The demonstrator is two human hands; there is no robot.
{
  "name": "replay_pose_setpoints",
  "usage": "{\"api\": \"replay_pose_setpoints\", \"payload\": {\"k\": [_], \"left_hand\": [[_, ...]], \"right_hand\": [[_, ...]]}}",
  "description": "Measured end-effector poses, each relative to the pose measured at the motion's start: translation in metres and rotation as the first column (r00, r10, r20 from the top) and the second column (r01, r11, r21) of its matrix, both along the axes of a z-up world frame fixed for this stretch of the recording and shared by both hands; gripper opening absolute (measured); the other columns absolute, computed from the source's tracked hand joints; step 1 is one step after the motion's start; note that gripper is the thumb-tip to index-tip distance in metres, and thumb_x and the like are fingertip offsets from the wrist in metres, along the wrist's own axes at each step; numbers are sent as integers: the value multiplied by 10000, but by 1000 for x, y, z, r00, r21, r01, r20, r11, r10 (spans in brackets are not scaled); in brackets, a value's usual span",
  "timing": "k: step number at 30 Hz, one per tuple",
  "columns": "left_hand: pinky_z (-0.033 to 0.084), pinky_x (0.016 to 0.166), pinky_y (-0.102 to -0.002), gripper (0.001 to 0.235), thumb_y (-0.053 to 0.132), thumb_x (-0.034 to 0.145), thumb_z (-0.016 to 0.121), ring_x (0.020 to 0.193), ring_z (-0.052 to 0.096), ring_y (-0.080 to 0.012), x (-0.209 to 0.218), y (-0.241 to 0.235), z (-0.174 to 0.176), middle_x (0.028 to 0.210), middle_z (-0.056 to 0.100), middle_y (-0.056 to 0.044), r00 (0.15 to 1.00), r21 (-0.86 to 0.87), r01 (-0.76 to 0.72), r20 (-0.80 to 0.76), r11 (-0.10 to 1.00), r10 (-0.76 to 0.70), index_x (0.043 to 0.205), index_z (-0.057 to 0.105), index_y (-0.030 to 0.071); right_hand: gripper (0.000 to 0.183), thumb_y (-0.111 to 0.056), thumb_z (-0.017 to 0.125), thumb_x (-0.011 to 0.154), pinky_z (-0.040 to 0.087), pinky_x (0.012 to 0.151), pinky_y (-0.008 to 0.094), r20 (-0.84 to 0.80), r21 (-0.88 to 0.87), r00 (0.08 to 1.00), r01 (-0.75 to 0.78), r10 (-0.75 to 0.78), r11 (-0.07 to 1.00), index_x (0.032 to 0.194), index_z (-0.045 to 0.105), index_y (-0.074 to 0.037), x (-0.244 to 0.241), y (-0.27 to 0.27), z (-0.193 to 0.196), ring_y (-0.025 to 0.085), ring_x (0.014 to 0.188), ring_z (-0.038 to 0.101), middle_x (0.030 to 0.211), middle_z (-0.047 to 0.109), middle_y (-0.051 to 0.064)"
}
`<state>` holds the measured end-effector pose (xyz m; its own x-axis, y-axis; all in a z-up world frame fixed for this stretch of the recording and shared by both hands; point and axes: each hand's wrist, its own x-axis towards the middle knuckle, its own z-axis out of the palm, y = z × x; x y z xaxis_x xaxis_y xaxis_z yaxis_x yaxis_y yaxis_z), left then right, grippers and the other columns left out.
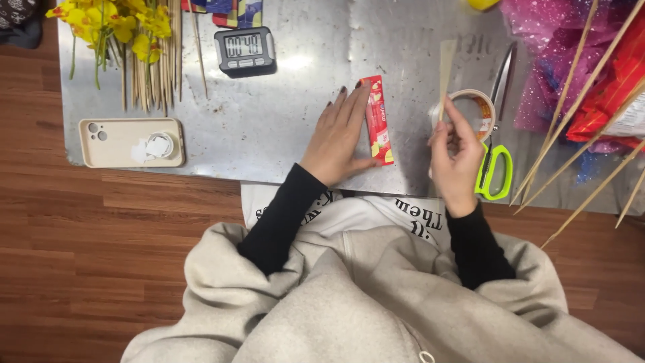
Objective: The person wraps a snack packet with a wooden stick using clear tape and scissors. They then wrap a second snack packet with a stick using yellow tape.
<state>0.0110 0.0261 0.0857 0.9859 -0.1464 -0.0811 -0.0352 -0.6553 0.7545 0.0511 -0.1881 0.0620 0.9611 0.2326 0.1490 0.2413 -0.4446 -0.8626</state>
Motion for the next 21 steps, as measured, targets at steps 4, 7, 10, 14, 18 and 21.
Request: {"api": "replay_pose_setpoints", "payload": {"k": [4, 7, 10, 14, 18, 21], "left_hand": [[77, 1149, -553, 1269, 319, 622, 928, 1407, 177, -486, 4, -8, -22, 1498, 256, -333, 999, 46, 43, -26, 998, -42, 1491, 77, -42], [27, 1160, -524, 1244, 318, 657, 908, 1421, 173, -460, 7, -13, -23, 1510, 242, -326, 1000, 71, -11, -28, 997, 13, 1483, 60, -62], [29, 1157, -537, 1198, 286, 669, 911, 1416, 187, -467, 5, -16, -23, 1501, 259, -327, 999, 77, -42, -11, 996, 43, 1472, 97, -72], [12, 1162, -538, 1213, 356, 679, 897, 1427, 165, -451, 5, -21, -38, 1509, 240, -324, 998, 98, -61, 15, 993, 60, 1475, 88, -71], [16, 1157, -571, 1182, 305, 684, 897, 1421, 177, -458, 6, -31, -37, 1504, 238, -329, 992, 92, -126, 32, 988, 123, 1476, 101, -67], [9, 1157, -574, 1180, 289, 687, 894, 1425, 165, -460, 6, -33, -43, 1510, 224, -327, 991, 103, -130, 49, 986, 125, 1482, 94, -59]], "right_hand": [[322, 77, 590, 902, 490, 538, 352, 101, -236, 988, -94, 121, 967, 1223, 599, 94, -8, 1, 1, 338, 676, 641, 789, 642, 233], [299, 53, 614, 872, 518, 596, 371, 62, -261, 973, -200, 223, 945, 1162, 664, 5, -21, 14, 7, 338, 731, 674, 883, 702, 187], [320, 24, 614, 892, 469, 494, 268, 38, -260, 979, -185, 202, 948, 1204, 656, -33, -26, 12, -4, 182, 567, 595, 756, 670, 112], [342, 28, 599, 889, 439, 449, 263, 37, -245, 980, -179, 194, 953, 1222, 648, -36, -27, 16, -6, 165, 509, 552, 704, 640, 101], [350, 25, 588, 886, 430, 438, 271, 42, -236, 981, -176, 191, 956, 1222, 651, -51, -31, 22, -7, 162, 489, 544, 693, 638, 98], [340, 21, 585, 890, 420, 430, 278, 51, -257, 981, -169, 188, 952, 1216, 652, -52, -31, 24, -9, 159, 479, 536, 681, 626, 99]]}}
